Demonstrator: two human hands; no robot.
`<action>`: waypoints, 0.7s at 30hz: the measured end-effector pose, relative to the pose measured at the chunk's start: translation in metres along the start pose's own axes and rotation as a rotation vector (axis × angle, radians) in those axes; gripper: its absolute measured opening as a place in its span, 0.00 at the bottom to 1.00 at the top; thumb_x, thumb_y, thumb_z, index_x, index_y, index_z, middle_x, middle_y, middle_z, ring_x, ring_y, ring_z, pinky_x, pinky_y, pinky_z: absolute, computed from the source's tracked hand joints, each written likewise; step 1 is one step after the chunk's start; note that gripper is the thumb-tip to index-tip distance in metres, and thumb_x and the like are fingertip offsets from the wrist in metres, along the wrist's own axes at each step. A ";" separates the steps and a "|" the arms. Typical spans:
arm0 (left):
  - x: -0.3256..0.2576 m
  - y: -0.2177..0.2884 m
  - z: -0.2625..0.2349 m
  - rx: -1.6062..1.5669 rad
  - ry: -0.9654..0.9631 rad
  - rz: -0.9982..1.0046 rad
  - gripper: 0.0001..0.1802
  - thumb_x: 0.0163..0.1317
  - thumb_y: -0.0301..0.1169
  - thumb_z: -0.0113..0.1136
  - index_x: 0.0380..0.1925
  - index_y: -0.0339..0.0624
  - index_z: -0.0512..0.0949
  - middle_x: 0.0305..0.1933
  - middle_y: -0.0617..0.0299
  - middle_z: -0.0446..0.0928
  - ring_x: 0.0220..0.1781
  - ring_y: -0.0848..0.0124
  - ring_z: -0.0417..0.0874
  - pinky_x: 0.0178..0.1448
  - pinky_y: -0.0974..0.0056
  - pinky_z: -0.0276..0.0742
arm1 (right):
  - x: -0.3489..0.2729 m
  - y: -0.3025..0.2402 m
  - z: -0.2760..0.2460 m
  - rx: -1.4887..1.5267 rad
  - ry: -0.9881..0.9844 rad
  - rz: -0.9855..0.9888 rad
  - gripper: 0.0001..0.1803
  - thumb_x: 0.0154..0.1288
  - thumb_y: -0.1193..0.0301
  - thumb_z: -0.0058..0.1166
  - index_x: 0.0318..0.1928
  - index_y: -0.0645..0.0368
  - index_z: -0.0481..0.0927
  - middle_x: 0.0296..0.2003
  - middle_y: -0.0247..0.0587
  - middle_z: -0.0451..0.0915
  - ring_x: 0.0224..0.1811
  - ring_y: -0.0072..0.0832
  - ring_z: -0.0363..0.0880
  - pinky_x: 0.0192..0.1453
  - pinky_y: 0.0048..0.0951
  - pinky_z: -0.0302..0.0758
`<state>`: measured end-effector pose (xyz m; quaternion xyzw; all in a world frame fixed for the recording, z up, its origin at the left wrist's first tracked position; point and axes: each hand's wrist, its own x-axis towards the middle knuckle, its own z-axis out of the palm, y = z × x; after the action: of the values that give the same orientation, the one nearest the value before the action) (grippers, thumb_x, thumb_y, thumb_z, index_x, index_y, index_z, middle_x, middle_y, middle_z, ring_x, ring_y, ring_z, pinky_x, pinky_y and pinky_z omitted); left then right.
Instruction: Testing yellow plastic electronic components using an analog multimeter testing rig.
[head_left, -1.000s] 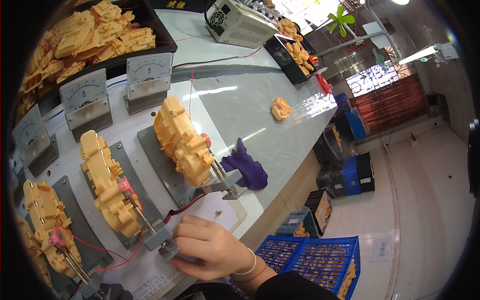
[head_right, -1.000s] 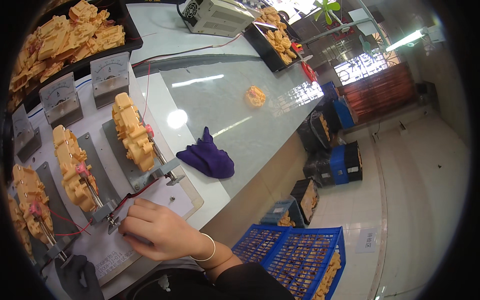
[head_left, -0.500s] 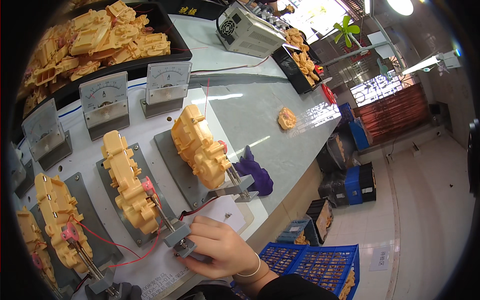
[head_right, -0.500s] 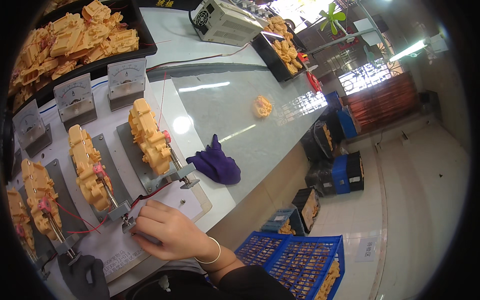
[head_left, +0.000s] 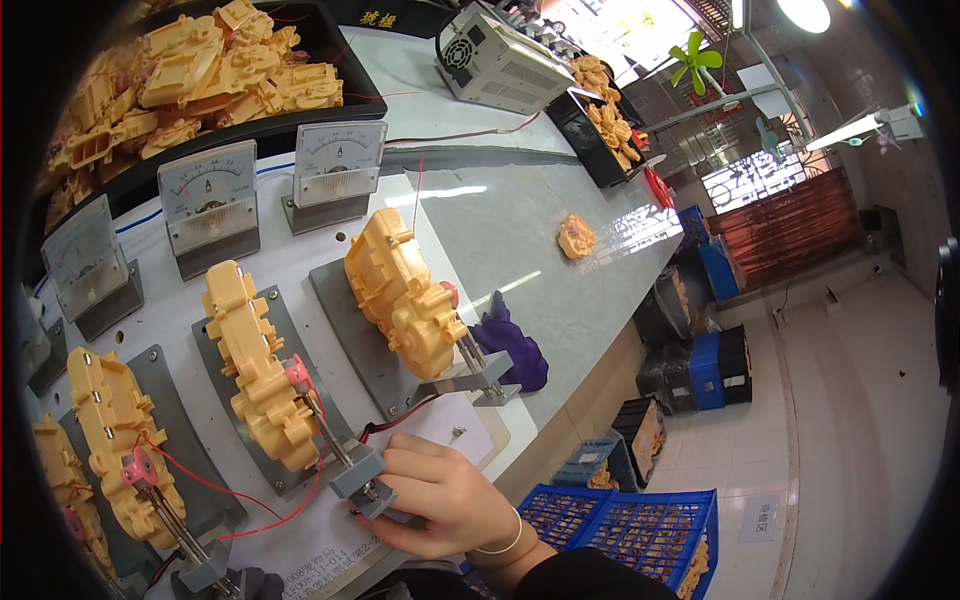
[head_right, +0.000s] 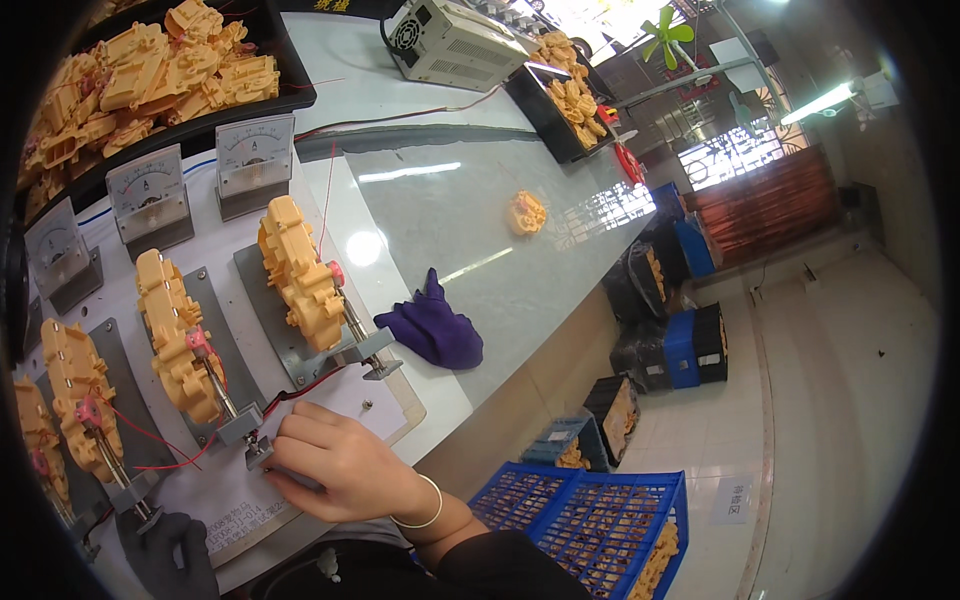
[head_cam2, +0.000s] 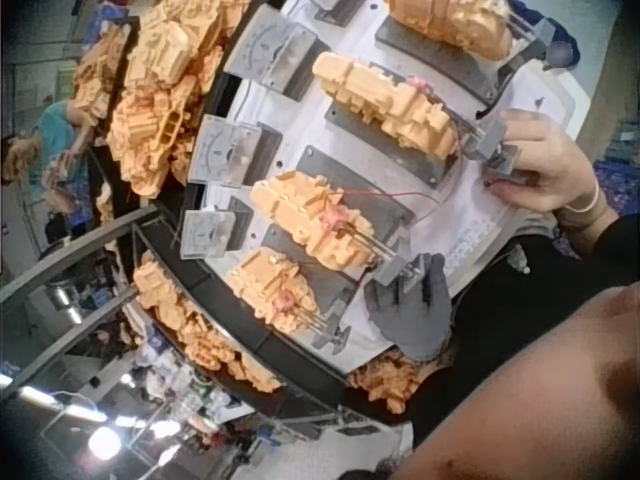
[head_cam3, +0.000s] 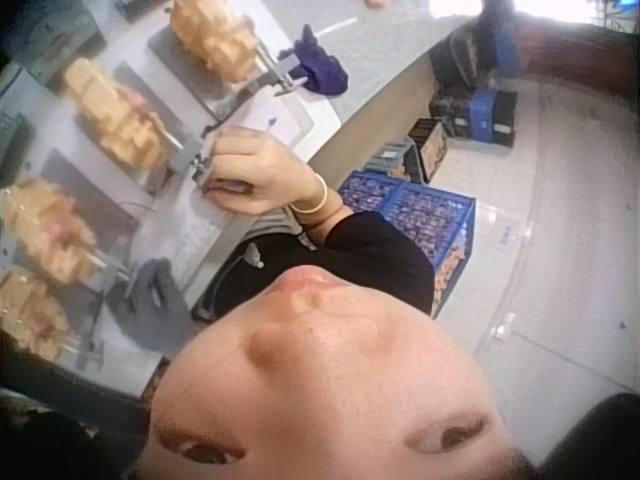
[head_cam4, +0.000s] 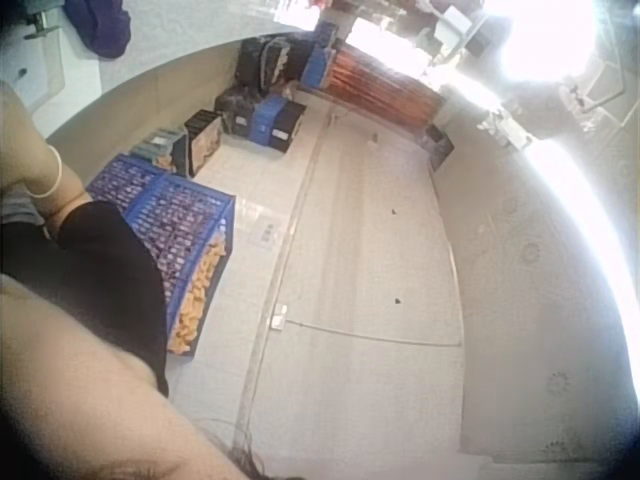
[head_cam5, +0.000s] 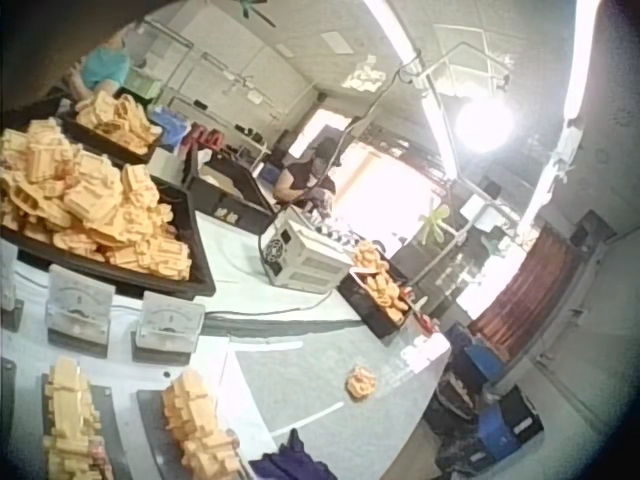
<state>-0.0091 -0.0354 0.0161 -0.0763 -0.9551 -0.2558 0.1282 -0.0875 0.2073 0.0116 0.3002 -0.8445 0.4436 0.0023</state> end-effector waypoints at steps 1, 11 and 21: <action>-0.003 -0.004 0.002 0.036 -0.011 0.070 0.05 0.59 0.33 0.69 0.29 0.47 0.82 0.33 0.58 0.79 0.36 0.53 0.75 0.42 0.51 0.74 | 0.000 0.000 0.000 0.001 0.000 0.000 0.10 0.46 0.79 0.62 0.29 0.62 0.74 0.27 0.43 0.67 0.32 0.40 0.69 0.34 0.35 0.69; 0.000 0.000 -0.002 -0.016 -0.015 0.016 0.07 0.57 0.34 0.70 0.28 0.46 0.82 0.32 0.58 0.78 0.36 0.53 0.76 0.41 0.51 0.75 | 0.002 0.000 0.001 0.009 0.017 -0.013 0.11 0.47 0.80 0.63 0.27 0.62 0.72 0.27 0.43 0.67 0.31 0.40 0.69 0.33 0.35 0.69; 0.003 0.003 -0.007 -0.069 -0.021 -0.021 0.09 0.54 0.33 0.73 0.34 0.44 0.84 0.35 0.57 0.81 0.39 0.53 0.78 0.44 0.52 0.76 | 0.001 0.002 0.003 0.010 0.037 -0.034 0.11 0.47 0.80 0.63 0.26 0.62 0.71 0.26 0.43 0.66 0.30 0.39 0.68 0.32 0.35 0.68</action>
<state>-0.0098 -0.0361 0.0237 -0.0732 -0.9478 -0.2891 0.1129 -0.0885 0.2051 0.0083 0.3061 -0.8368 0.4532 0.0239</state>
